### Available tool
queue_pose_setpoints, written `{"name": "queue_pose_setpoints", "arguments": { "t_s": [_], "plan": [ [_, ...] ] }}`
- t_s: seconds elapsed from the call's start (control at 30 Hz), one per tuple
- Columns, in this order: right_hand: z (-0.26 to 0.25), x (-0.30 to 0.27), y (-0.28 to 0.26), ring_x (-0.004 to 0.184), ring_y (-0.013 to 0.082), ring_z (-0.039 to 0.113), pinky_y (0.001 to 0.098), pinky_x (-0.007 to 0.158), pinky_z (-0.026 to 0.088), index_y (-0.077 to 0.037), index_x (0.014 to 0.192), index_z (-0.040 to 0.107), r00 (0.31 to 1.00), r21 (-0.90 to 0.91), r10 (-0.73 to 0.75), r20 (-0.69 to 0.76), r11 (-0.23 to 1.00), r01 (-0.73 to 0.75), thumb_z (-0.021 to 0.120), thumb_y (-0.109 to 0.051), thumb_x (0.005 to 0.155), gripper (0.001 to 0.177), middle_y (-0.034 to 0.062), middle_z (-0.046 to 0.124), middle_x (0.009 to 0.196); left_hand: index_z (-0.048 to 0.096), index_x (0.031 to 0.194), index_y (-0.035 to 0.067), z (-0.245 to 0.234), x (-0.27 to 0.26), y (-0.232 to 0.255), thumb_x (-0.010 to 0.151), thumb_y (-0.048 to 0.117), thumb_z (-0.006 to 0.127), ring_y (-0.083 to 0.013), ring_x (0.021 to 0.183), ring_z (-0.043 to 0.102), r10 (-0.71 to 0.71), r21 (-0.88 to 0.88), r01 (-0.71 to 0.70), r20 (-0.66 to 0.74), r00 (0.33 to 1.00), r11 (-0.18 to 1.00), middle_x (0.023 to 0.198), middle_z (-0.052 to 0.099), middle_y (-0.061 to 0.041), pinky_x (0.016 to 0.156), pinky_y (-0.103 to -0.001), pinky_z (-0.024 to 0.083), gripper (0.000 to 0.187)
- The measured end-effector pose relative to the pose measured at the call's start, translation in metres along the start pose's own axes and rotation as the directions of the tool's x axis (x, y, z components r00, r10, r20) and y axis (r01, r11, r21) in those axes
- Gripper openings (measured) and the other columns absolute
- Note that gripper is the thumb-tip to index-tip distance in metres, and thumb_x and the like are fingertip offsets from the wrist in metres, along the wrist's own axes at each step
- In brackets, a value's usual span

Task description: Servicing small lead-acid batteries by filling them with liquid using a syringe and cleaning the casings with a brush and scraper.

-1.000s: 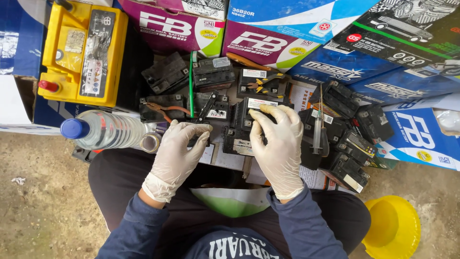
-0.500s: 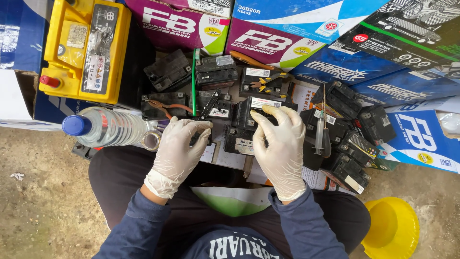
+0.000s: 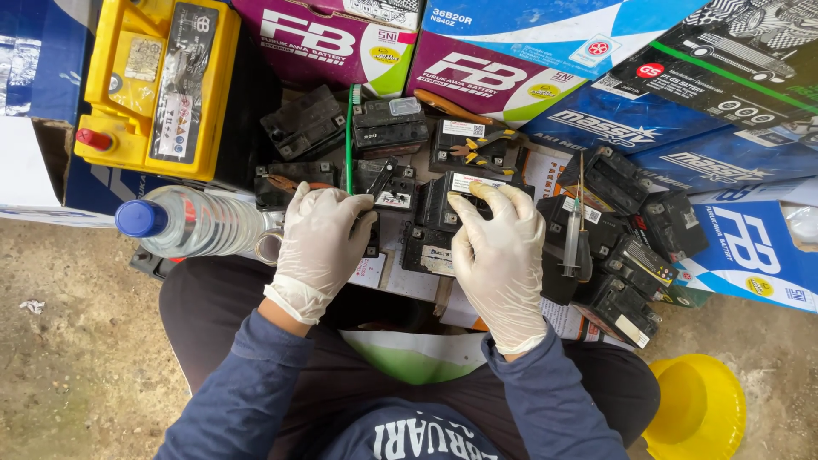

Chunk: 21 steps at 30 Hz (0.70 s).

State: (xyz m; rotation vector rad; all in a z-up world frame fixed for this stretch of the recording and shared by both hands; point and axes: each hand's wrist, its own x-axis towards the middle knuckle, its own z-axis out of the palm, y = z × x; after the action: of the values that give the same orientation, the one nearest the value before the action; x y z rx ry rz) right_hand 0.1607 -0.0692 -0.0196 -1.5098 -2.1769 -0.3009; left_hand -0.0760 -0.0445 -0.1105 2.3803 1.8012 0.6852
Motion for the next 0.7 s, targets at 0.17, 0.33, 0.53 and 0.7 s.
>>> {"name": "queue_pose_setpoints", "arguments": {
  "t_s": [0.17,0.33,0.53,0.7],
  "plan": [
    [0.003,0.000,0.000,0.119,0.0313,0.055,0.0424,0.097,0.045,-0.020,0.119,0.074,0.999,-0.008,0.018,0.041,1.000,-0.018,0.059,-0.005,0.084,0.041,0.0083,0.063,0.122,0.072,0.109,0.030,0.010,0.019,0.005,0.091,0.030,0.077,-0.0264,0.108,0.068,0.035,-0.042,-0.032,0.068,0.997,0.999,0.092,0.066,0.000,0.114,-0.056,0.039,0.019],
    [-0.005,0.000,0.005,0.119,0.0339,0.056,0.0449,0.097,0.046,-0.020,0.119,0.075,0.997,0.089,0.055,0.046,0.994,-0.059,0.057,-0.003,0.083,0.044,0.0098,0.064,0.123,0.073,0.101,0.031,0.042,0.036,0.000,0.085,0.027,0.081,-0.0253,0.102,0.069,0.124,0.029,-0.124,0.010,0.992,0.992,0.085,0.065,0.000,0.113,-0.059,0.041,0.019],
    [-0.030,-0.015,0.009,0.123,0.0344,0.057,0.0482,0.109,0.042,-0.010,0.127,0.072,0.959,0.209,0.280,-0.034,0.941,-0.267,0.058,0.004,0.082,0.049,0.0125,0.065,0.124,0.075,0.089,0.028,0.061,0.039,-0.005,0.080,0.024,0.083,-0.0262,0.093,0.068,0.158,0.072,-0.162,0.057,0.986,0.984,0.077,0.063,-0.002,0.114,-0.060,0.039,0.013],
    [-0.041,-0.042,0.018,0.127,0.0316,0.055,0.0459,0.114,0.042,-0.004,0.131,0.071,0.921,0.239,0.369,-0.122,0.912,-0.334,0.062,0.008,0.084,0.050,0.0127,0.063,0.131,0.075,0.087,0.030,0.074,0.042,-0.014,0.079,0.030,0.085,-0.0234,0.095,0.066,0.186,0.104,-0.188,0.023,0.982,0.977,0.078,0.062,-0.001,0.115,-0.060,0.038,0.013]
  ]
}}
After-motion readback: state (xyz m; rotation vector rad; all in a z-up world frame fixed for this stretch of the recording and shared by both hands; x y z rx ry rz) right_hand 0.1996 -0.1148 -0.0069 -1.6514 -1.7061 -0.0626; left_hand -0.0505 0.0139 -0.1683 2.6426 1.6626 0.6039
